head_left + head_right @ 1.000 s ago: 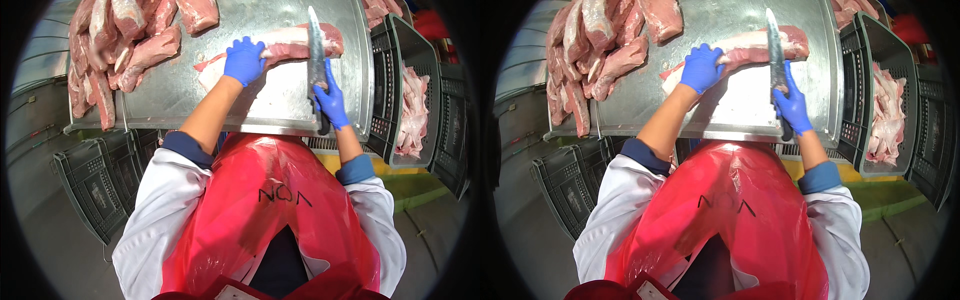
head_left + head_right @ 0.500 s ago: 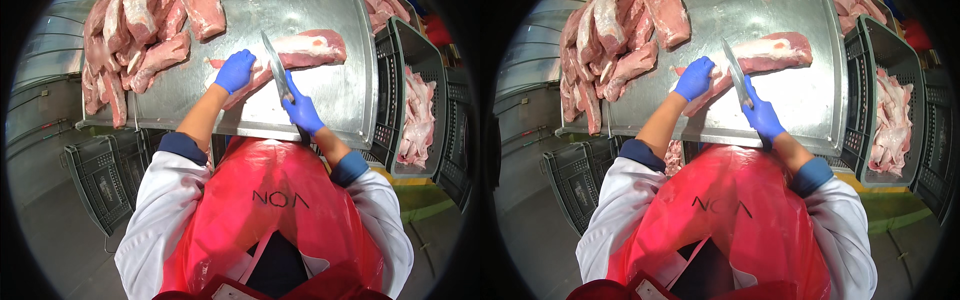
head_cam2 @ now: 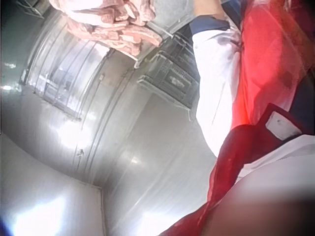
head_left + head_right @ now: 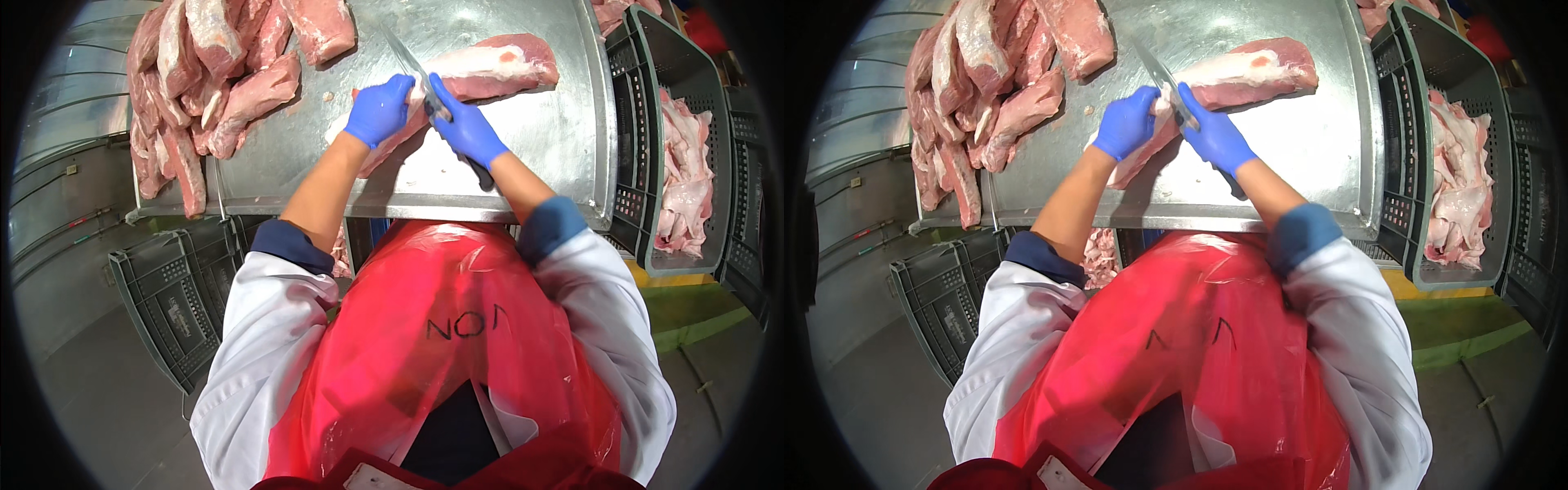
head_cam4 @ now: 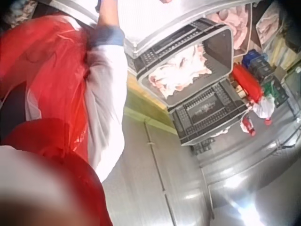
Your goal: The person uses a knife to trim fat and cut large slabs of raw meat on a stainless steel table. They separate the trimmed fat and place it into a nearby bin while continuing to process the meat slabs.
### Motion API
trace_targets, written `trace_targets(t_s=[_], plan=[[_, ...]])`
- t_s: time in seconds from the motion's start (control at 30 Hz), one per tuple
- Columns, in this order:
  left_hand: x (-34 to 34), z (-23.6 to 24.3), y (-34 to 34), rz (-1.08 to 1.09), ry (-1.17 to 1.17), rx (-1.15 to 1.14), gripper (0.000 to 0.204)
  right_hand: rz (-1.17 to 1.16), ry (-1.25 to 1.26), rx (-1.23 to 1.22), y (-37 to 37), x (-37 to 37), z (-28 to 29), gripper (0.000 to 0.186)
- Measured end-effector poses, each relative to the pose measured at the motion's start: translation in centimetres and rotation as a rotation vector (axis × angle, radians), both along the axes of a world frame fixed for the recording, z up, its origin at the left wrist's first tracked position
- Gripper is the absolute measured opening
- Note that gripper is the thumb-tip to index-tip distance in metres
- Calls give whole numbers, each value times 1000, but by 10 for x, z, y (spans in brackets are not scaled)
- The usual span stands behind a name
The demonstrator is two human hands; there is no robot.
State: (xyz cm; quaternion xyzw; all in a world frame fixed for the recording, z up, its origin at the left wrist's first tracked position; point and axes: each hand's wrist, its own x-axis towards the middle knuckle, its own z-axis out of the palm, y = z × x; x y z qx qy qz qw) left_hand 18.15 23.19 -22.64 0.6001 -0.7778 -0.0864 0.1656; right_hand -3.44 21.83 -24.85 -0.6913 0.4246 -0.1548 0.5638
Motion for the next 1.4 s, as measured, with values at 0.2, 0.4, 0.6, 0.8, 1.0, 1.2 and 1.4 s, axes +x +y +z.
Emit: trace_targets(t_s=[0.2, 0.4, 0.6, 0.8, 1.0, 1.2, 1.4], plan=[[26, 49, -44, -168, -126, 159, 37, 65, -9, 139, 41, -27, 19, 71], [4, 75, -58, -246, -227, 251, 33, 49, 13, 73, 17, 3, 1, 73], [10, 91, -65, -338, -196, 266, 29, 119, -84, 123, 55, -22, 4, 75], [16, 107, -73, -393, -245, 247, 22, 189, 4, 170, 36, 10, 15, 76], [23, 107, -82, -379, -216, 293, 21, 209, -6, 251, 26, 32, 20, 77], [29, 132, -71, -316, -238, 283, 27, 255, -48, 110, 67, 7, 12, 79], [25, 165, -67, -489, -230, 106, 19, 238, 18, 145, 37, 63, 17, 76]])
